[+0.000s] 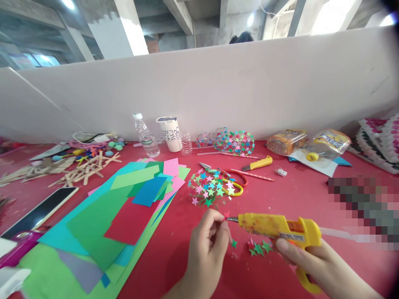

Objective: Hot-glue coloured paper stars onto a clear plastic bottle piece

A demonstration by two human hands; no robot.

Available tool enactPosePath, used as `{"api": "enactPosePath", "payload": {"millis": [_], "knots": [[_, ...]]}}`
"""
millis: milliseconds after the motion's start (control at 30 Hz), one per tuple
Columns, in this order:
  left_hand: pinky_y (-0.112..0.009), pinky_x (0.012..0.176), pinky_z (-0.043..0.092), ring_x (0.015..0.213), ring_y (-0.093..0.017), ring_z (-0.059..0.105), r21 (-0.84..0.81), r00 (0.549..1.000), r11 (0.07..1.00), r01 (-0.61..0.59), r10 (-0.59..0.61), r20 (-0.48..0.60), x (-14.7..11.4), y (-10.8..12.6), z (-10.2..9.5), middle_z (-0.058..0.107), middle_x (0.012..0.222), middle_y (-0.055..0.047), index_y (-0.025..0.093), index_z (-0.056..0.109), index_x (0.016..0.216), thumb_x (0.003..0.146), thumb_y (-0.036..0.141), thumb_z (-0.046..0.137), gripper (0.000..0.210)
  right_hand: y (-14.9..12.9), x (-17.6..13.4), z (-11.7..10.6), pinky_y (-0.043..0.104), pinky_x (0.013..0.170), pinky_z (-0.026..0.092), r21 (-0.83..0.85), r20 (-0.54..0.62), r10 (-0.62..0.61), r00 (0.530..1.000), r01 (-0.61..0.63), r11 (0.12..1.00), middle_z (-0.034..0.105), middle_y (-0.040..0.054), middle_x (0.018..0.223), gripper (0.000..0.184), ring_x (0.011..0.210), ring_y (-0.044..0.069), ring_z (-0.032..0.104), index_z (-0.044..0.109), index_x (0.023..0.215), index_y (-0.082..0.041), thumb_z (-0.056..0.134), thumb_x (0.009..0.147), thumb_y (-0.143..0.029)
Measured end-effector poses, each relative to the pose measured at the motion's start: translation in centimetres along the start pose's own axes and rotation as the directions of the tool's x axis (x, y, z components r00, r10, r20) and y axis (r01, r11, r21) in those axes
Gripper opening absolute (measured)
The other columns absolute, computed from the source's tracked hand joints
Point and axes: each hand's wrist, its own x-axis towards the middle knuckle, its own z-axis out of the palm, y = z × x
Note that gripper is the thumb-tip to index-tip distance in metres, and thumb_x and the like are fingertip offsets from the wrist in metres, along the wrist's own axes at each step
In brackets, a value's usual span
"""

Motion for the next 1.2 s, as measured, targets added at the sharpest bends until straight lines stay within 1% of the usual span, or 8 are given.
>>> {"api": "enactPosePath", "payload": {"millis": [167, 267, 400, 533, 733, 933, 1033, 1200], "knots": [[-0.026, 0.053, 0.029, 0.054, -0.012, 0.041, 0.459, 0.894, 0.772, -0.441, 0.423, 0.148, -0.1, 0.0, -1.3, 0.048, 0.061, 0.002, 0.022, 0.051, 0.078, 0.089, 0.011, 0.043, 0.017, -0.8, -0.2, 0.3, 0.022, 0.040, 0.044, 0.020, 0.017, 0.028, 0.999, -0.028, 0.999, 0.058, -0.0002, 0.050, 0.041, 0.043, 0.014, 0.047, 0.071, 0.072, -0.024, 0.061, 0.075, -0.064], [-0.027, 0.057, 0.033, 0.059, -0.014, 0.049, 0.448, 0.818, 0.688, -0.570, 0.525, 0.234, -0.7, 0.7, -1.5, 0.056, 0.067, -0.002, 0.023, 0.054, 0.084, 0.085, 0.008, 0.044, 0.017, -1.3, -0.1, 0.2, 0.024, 0.050, 0.050, 0.086, -0.027, -0.005, 1.000, 0.008, 0.996, 0.064, 0.0011, 0.061, 0.037, 0.052, 0.016, 0.053, 0.071, 0.076, -0.025, 0.064, 0.073, -0.061], [-0.023, 0.047, 0.029, 0.047, -0.009, 0.041, 0.039, 0.984, 0.994, -0.103, 0.096, 0.153, -0.8, 1.3, -0.6, 0.051, 0.060, 0.003, 0.022, 0.044, 0.077, 0.094, 0.028, 0.041, 0.017, -1.0, 0.7, -0.5, 0.022, 0.050, 0.046, 0.143, -0.023, 0.102, 0.995, -0.098, 0.985, 0.056, -0.0018, 0.055, 0.034, 0.051, 0.014, 0.049, 0.061, 0.063, -0.022, 0.065, 0.072, -0.055], [-0.020, 0.041, 0.022, 0.038, -0.004, 0.034, -0.259, 0.928, 0.924, 0.281, -0.193, 0.319, -0.1, 1.2, 0.1, 0.055, 0.060, 0.005, 0.021, 0.042, 0.080, 0.094, 0.033, 0.039, 0.019, 0.0, 2.0, -1.3, 0.021, 0.046, 0.037, 0.097, 0.179, 0.188, 0.966, -0.208, 0.973, 0.053, -0.0051, 0.059, 0.016, 0.052, 0.011, 0.046, 0.064, 0.080, -0.019, 0.066, 0.069, -0.031], [-0.019, 0.040, 0.019, 0.038, -0.003, 0.033, -0.321, 0.894, 0.870, 0.374, -0.246, 0.375, -0.1, 0.8, 0.3, 0.052, 0.058, 0.006, 0.020, 0.043, 0.083, 0.093, 0.035, 0.041, 0.018, 2.4, 3.5, -1.2, 0.023, 0.052, 0.039, -0.294, 0.202, 0.060, 0.978, 0.002, 0.956, 0.056, -0.0031, 0.063, 0.019, 0.057, 0.013, 0.051, 0.058, 0.071, -0.019, 0.054, 0.083, -0.034], [-0.018, 0.040, 0.022, 0.039, -0.004, 0.034, -0.353, 0.895, 0.852, 0.387, -0.254, 0.367, 0.1, 0.8, 0.2, 0.050, 0.057, 0.006, 0.020, 0.043, 0.081, 0.091, 0.034, 0.041, 0.018, 3.4, 4.0, -1.6, 0.028, 0.051, 0.037, -0.725, 0.127, -0.215, 0.968, 0.239, 0.646, 0.057, 0.0022, 0.058, 0.042, 0.053, 0.017, 0.054, 0.053, 0.055, -0.021, 0.053, 0.087, -0.048], [-0.017, 0.039, 0.021, 0.039, -0.004, 0.033, -0.403, 0.877, 0.802, 0.441, -0.289, 0.385, 0.2, 0.7, 0.2, 0.050, 0.055, 0.006, 0.020, 0.043, 0.077, 0.089, 0.030, 0.041, 0.015, 1.9, 3.5, -1.7, 0.029, 0.051, 0.040, -0.718, 0.107, -0.415, 0.904, 0.359, 0.596, 0.058, 0.0023, 0.059, 0.037, 0.052, 0.017, 0.055, 0.056, 0.062, -0.021, 0.051, 0.090, -0.046], [-0.017, 0.033, 0.016, 0.035, -0.005, 0.030, -0.482, 0.797, 0.655, 0.582, -0.339, 0.501, 0.5, 0.5, 0.1, 0.048, 0.050, 0.006, 0.020, 0.045, 0.074, 0.083, 0.027, 0.044, 0.011, -2.0, 2.6, -0.4, 0.029, 0.067, 0.050, -0.478, 0.278, -0.702, 0.656, 0.728, 0.491, 0.068, 0.0067, 0.088, 0.012, 0.077, 0.019, 0.064, 0.058, 0.098, -0.021, 0.050, 0.090, -0.016]]}}
